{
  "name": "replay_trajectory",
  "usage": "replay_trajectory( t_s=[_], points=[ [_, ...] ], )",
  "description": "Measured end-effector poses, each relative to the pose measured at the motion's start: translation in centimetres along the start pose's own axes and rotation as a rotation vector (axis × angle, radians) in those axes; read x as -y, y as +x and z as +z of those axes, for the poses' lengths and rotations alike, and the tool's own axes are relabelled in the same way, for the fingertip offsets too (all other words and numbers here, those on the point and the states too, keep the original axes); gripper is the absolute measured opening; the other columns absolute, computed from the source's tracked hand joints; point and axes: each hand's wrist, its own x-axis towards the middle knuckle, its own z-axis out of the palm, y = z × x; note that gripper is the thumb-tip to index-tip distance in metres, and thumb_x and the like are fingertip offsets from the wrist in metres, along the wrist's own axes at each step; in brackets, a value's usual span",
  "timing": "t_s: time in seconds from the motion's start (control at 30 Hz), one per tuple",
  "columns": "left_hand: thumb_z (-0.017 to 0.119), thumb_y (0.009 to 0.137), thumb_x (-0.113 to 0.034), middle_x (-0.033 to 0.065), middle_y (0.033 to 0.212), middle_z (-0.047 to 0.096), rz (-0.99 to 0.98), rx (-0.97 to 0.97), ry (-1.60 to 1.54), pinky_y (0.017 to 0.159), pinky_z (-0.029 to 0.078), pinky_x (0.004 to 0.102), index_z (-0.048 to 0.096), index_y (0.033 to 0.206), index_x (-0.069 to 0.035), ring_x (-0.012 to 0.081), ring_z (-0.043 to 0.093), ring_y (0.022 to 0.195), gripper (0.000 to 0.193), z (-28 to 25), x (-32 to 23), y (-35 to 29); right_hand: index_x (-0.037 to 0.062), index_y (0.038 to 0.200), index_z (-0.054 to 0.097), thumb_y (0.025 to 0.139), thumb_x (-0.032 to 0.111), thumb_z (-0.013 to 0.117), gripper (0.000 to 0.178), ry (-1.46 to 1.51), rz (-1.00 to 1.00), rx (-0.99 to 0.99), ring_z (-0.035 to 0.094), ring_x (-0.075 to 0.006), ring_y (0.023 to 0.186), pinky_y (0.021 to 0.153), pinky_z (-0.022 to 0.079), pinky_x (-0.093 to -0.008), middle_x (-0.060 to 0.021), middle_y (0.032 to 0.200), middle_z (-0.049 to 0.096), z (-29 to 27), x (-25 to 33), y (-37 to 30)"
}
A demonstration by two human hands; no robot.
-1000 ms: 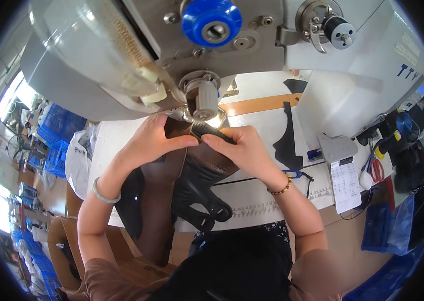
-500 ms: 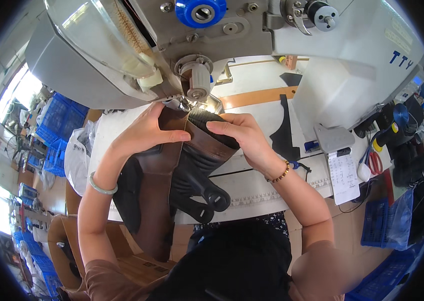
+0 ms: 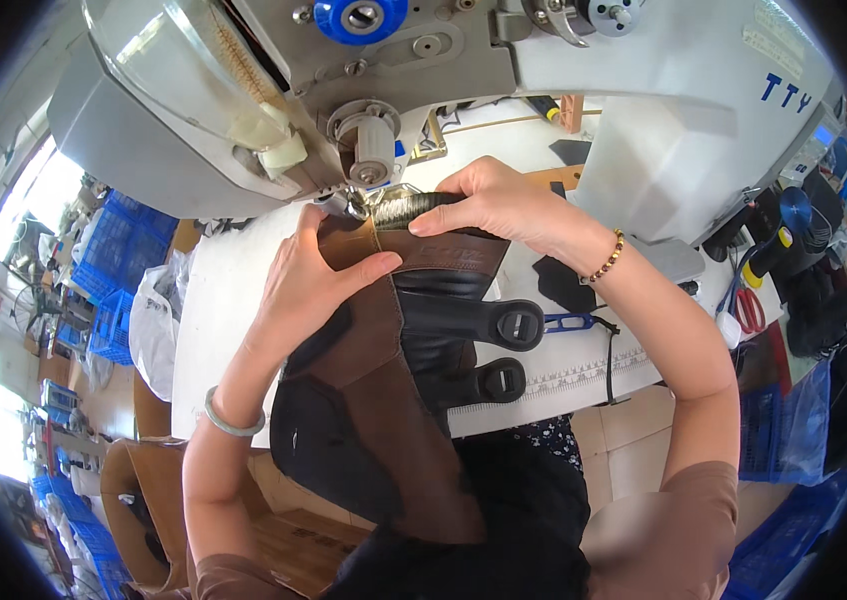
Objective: The person stitches leather and plastic boot parts together using a sewing machine, guiding the materials under the needle and trimming excess threads with snips.
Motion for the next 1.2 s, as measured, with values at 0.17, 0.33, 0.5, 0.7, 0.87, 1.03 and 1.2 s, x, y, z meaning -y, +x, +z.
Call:
replay_trajectory(
  t_s=[0.17, 0.33, 0.5, 0.7, 0.87, 1.03, 1.2],
  points=[
    [0.072, 0.062, -0.06, 0.0231, 0.089, 0.062, -0.04, -0.008, 0.003, 0.084, 0.044, 0.0409, 0.044, 0.109, 0.013, 0.0402, 0.057, 0.089, 0.092, 0.2, -0.6, 0.2, -0.0021, 0.087, 0.068, 0.073, 0.025, 0.073, 0.031, -0.085, 0.012, 0.016, 0.052, -0.0063, 0.069, 0.065, 0.041, -0.0222, -0.0022, 0.076, 0.064, -1.0, 0.2, 0.2],
    [0.076, 0.069, -0.043, 0.0101, 0.082, 0.063, -0.042, 0.256, -0.366, 0.072, 0.046, 0.0278, 0.056, 0.101, 0.007, 0.0161, 0.058, 0.079, 0.063, -1.9, 1.6, 1.9, 0.0003, 0.101, 0.056, 0.068, 0.033, 0.079, 0.052, -0.169, 0.064, 0.002, 0.052, -0.0094, 0.086, 0.074, 0.042, -0.0234, -0.0024, 0.09, 0.058, -1.0, 1.6, 0.0],
    [0.075, 0.073, -0.034, 0.0035, 0.083, 0.062, -0.06, 0.321, -0.53, 0.071, 0.044, 0.0236, 0.06, 0.097, 0.004, 0.0079, 0.053, 0.076, 0.047, -2.2, 1.4, 2.3, 0.0042, 0.081, 0.055, 0.069, 0.038, 0.077, 0.042, -0.34, -0.037, -0.099, 0.046, -0.0073, 0.067, 0.059, 0.037, -0.0234, 0.0033, 0.071, 0.05, -1.1, 0.7, 0.4],
    [0.074, 0.075, -0.033, 0.003, 0.089, 0.06, -0.011, 0.36, -0.518, 0.078, 0.042, 0.0246, 0.059, 0.103, 0.002, 0.0093, 0.051, 0.083, 0.047, -1.9, 2.1, 3.0, 0.0061, 0.07, 0.051, 0.072, 0.035, 0.075, 0.038, -0.337, -0.125, -0.065, 0.039, -0.0065, 0.058, 0.053, 0.033, -0.0244, 0.0055, 0.062, 0.044, -1.3, 0.1, 0.8],
    [0.074, 0.075, -0.035, 0.0043, 0.097, 0.059, 0.031, 0.381, -0.535, 0.085, 0.04, 0.0275, 0.056, 0.11, 0.001, 0.0142, 0.051, 0.091, 0.054, -1.8, 2.6, 3.6, 0.0052, 0.071, 0.05, 0.069, 0.029, 0.078, 0.036, -0.221, -0.153, -0.133, 0.041, -0.0063, 0.06, 0.055, 0.036, -0.024, 0.0041, 0.063, 0.045, -1.1, -0.6, 0.9],
    [0.073, 0.075, -0.037, 0.007, 0.1, 0.06, 0.104, 0.259, -0.452, 0.089, 0.039, 0.0292, 0.055, 0.112, 0.001, 0.0175, 0.052, 0.095, 0.056, -2.2, 3.2, 3.2, 0.005, 0.071, 0.053, 0.068, 0.027, 0.078, 0.033, -0.189, -0.134, -0.148, 0.04, -0.0059, 0.062, 0.056, 0.036, -0.0236, 0.0044, 0.065, 0.046, -0.1, 1.0, 0.8],
    [0.07, 0.079, -0.032, 0.0149, 0.088, 0.061, 0.059, -0.343, 0.262, 0.068, 0.044, 0.0332, 0.057, 0.093, 0.001, 0.026, 0.056, 0.076, 0.038, -3.8, 2.5, -2.6, -0.0062, 0.114, 0.046, 0.07, 0.028, 0.075, 0.063, -0.112, 0.024, -0.096, 0.049, -0.0181, 0.109, 0.089, 0.042, -0.0278, -0.0112, 0.109, 0.053, -0.8, 0.7, 0.7]
  ],
)
